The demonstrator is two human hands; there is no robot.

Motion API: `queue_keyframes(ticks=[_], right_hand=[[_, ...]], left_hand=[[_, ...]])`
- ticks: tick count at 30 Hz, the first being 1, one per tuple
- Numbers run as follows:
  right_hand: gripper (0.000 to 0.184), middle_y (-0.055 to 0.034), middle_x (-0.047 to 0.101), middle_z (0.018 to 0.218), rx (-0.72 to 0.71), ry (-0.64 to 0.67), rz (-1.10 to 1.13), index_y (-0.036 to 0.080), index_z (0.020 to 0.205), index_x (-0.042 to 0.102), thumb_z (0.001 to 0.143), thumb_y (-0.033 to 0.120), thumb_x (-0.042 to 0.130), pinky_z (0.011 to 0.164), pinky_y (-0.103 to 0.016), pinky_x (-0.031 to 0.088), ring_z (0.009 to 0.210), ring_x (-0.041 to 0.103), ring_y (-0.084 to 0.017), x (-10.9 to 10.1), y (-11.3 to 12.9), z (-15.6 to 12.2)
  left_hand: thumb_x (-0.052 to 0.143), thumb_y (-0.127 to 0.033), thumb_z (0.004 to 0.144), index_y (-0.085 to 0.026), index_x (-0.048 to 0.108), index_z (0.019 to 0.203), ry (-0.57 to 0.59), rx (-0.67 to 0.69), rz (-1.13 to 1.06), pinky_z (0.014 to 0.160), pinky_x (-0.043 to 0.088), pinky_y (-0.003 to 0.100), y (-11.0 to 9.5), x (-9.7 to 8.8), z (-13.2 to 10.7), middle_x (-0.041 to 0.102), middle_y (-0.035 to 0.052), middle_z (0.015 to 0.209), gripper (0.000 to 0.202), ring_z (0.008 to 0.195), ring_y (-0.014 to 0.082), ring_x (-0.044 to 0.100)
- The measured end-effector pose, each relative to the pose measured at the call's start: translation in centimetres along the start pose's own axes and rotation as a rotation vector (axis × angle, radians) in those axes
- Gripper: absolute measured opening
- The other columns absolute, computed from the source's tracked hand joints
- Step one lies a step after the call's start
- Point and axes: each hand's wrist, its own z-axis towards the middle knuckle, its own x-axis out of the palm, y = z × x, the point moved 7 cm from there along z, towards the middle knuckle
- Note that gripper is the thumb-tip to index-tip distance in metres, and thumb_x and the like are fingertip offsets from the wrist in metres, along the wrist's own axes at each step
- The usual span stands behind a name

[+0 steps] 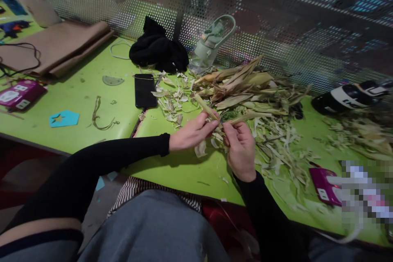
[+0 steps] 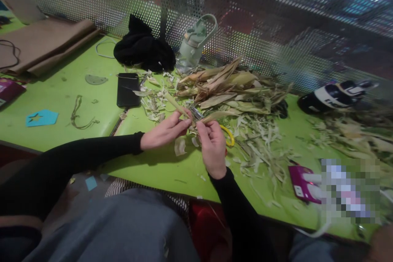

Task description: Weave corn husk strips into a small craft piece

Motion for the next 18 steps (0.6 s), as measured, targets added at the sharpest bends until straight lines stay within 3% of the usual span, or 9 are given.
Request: queue_keyframes(ticks=[4, 8, 13, 16, 18], right_hand=[[0.023, 0.0032, 0.055, 0.07, -0.044, -0.062, -0.024, 0.024, 0.089, 0.062, 0.088, 0.046, 0.067, 0.048, -0.024, 0.038, 0.054, 0.046, -0.01, -0.5, 0.0, -0.2], [0.021, 0.0018, 0.061, 0.074, -0.038, -0.079, -0.014, 0.023, 0.089, 0.064, 0.087, 0.044, 0.068, 0.053, -0.025, 0.044, 0.059, 0.052, -0.012, -0.7, 0.1, -0.1], [0.026, 0.0037, 0.054, 0.066, 0.0, -0.094, 0.03, 0.022, 0.083, 0.064, 0.081, 0.046, 0.074, 0.045, -0.023, 0.035, 0.051, 0.043, -0.009, -0.8, 0.4, 0.1], [0.028, 0.0063, 0.045, 0.059, 0.013, -0.062, 0.031, 0.023, 0.082, 0.061, 0.08, 0.048, 0.074, 0.04, -0.022, 0.025, 0.046, 0.032, -0.007, -0.6, 0.4, 0.4], [0.028, 0.0061, 0.045, 0.06, 0.006, -0.034, 0.024, 0.023, 0.083, 0.06, 0.083, 0.048, 0.072, 0.04, -0.022, 0.026, 0.046, 0.032, -0.008, -0.6, 0.3, 0.6]], left_hand=[[0.045, -0.026, 0.1, -0.015, 0.048, 0.112, -0.057, -0.055, -0.198, 0.07, 0.047, 0.025, -0.5, -0.2, -0.1, 0.054, 0.0016, 0.09, 0.018, 0.073, 0.0108, 0.049], [0.049, -0.024, 0.099, -0.015, 0.05, 0.109, -0.035, -0.139, -0.326, 0.062, 0.044, 0.022, -0.8, 0.0, -0.3, 0.048, -0.0032, 0.076, 0.013, 0.064, 0.0083, 0.042], [0.05, -0.028, 0.1, -0.017, 0.05, 0.107, 0.019, -0.204, -0.349, 0.053, 0.037, 0.021, -0.7, 0.0, -0.4, 0.035, -0.0081, 0.061, 0.014, 0.053, 0.0065, 0.035], [0.051, -0.033, 0.1, -0.016, 0.051, 0.106, 0.081, -0.19, -0.313, 0.05, 0.034, 0.02, -0.1, 0.0, -0.3, 0.035, -0.0088, 0.061, 0.019, 0.05, 0.0051, 0.032], [0.055, -0.033, 0.097, -0.014, 0.052, 0.111, 0.147, -0.158, -0.282, 0.051, 0.035, 0.021, 0.3, 0.4, -0.1, 0.037, -0.0087, 0.063, 0.024, 0.051, 0.0055, 0.034]])
